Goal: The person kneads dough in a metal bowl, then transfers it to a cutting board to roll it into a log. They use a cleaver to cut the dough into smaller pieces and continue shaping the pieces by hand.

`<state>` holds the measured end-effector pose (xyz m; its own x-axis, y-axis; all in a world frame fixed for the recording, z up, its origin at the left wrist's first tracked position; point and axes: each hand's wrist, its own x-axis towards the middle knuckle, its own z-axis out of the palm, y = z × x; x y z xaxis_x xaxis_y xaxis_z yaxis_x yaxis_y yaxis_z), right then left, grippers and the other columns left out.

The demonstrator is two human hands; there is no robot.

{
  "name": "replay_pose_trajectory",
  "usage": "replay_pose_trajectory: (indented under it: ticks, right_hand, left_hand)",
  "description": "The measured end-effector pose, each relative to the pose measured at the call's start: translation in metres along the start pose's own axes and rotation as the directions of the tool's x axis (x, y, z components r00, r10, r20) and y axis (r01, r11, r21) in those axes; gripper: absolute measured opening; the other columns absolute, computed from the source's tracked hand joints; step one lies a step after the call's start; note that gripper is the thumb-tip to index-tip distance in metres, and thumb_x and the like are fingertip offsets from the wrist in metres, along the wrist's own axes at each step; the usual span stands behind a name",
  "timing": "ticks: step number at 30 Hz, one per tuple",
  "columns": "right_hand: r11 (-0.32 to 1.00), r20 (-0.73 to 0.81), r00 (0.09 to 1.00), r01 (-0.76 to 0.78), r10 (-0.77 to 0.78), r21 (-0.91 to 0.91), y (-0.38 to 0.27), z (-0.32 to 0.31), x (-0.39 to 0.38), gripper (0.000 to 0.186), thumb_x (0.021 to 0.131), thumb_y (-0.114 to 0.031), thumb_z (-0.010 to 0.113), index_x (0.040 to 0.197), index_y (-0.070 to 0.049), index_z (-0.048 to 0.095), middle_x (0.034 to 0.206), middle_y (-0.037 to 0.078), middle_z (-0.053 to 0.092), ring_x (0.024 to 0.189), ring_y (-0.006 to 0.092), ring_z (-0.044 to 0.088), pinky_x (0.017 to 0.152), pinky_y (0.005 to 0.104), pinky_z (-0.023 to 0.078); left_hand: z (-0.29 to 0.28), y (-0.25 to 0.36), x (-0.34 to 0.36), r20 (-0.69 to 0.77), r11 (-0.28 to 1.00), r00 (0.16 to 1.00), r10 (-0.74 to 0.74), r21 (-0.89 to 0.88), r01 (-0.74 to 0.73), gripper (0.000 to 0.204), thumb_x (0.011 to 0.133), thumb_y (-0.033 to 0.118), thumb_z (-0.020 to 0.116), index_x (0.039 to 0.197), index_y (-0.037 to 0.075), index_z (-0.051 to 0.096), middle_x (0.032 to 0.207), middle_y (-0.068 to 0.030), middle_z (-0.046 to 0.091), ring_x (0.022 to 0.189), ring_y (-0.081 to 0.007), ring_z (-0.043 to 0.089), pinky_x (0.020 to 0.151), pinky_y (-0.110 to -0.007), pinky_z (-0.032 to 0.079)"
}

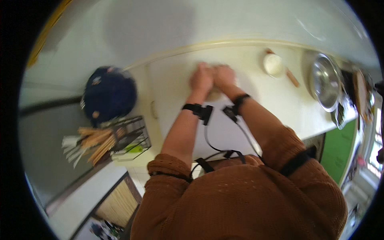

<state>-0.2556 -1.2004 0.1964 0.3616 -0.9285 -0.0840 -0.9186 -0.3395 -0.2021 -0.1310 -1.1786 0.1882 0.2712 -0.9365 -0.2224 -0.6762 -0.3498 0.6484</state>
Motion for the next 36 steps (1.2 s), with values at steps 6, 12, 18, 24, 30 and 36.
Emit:
replay_pose_trajectory:
  ticks: [6, 12, 18, 24, 30, 36]
  right_hand:
    - [0.934, -0.406, 0.913, 0.116, 0.034, 0.338, -0.014, -0.030, -0.116, 0.025, 0.098, -0.030, 0.064, 0.099, -0.007, 0.074, 0.104, 0.014, 0.075, 0.106, 0.0372, 0.069, 0.093, 0.0469, 0.052]
    - [0.950, -0.507, 0.837, 0.294, -0.204, 0.103, -0.016, 0.024, -0.160, 0.051, 0.102, -0.037, 0.055, 0.143, -0.009, 0.065, 0.141, 0.009, 0.070, 0.142, 0.0346, 0.058, 0.118, 0.0518, 0.038]
    - [0.963, -0.526, 0.812, 0.261, -0.253, -0.060, -0.015, 0.041, -0.178, 0.056, 0.102, -0.039, 0.055, 0.149, -0.010, 0.061, 0.149, 0.009, 0.065, 0.148, 0.0335, 0.052, 0.123, 0.0538, 0.033]
    - [0.972, -0.095, 0.983, 0.172, -0.158, 0.159, -0.012, 0.005, -0.123, 0.043, 0.101, -0.035, 0.056, 0.134, -0.009, 0.067, 0.133, 0.012, 0.072, 0.129, 0.0323, 0.064, 0.111, 0.0516, 0.045]
    - [0.920, -0.029, 0.982, 0.187, -0.188, 0.345, -0.020, -0.030, -0.163, 0.039, 0.103, -0.027, 0.057, 0.131, -0.003, 0.068, 0.126, 0.020, 0.074, 0.121, 0.0402, 0.067, 0.104, 0.0505, 0.051]
    - [0.701, -0.361, 0.883, 0.461, -0.300, 0.545, -0.059, -0.105, -0.197, 0.045, 0.108, -0.025, 0.049, 0.144, -0.002, 0.064, 0.150, 0.027, 0.060, 0.146, 0.0416, 0.051, 0.125, 0.0525, 0.035]
  left_hand:
    - [-0.018, 0.016, -0.131, -0.025, 0.931, 0.999, 0.027, -0.364, -0.034, 0.059, 0.113, 0.043, 0.042, 0.151, -0.001, 0.050, 0.118, -0.0235, 0.073, 0.112, -0.0426, 0.069, 0.105, -0.052, 0.049]
    - [-0.001, -0.015, -0.178, -0.294, 0.856, 0.811, 0.506, 0.052, -0.515, 0.065, 0.107, 0.043, 0.044, 0.155, -0.001, 0.050, 0.156, -0.0207, 0.057, 0.144, -0.0414, 0.051, 0.119, -0.057, 0.034]
    - [0.010, -0.037, -0.189, -0.289, 0.786, 0.733, 0.616, 0.172, -0.593, 0.073, 0.105, 0.047, 0.042, 0.159, -0.002, 0.046, 0.161, -0.0214, 0.051, 0.150, -0.0410, 0.046, 0.124, -0.059, 0.029]
    - [-0.006, -0.002, -0.144, -0.053, 0.977, 0.976, 0.211, 0.021, -0.210, 0.069, 0.109, 0.051, 0.039, 0.146, -0.003, 0.059, 0.143, -0.0227, 0.067, 0.137, -0.0391, 0.059, 0.116, -0.052, 0.042]
    - [-0.050, 0.001, -0.136, 0.448, 0.974, 0.881, 0.153, -0.219, -0.058, 0.069, 0.113, 0.053, 0.036, 0.140, -0.004, 0.063, 0.131, -0.0283, 0.071, 0.127, -0.0437, 0.066, 0.111, -0.050, 0.049]
    - [-0.064, 0.014, -0.177, 0.454, -0.283, 0.890, -0.052, -0.861, 0.423, 0.055, 0.116, 0.041, 0.038, 0.157, 0.009, 0.054, 0.151, -0.0167, 0.061, 0.133, -0.0301, 0.059, 0.121, -0.040, 0.041]
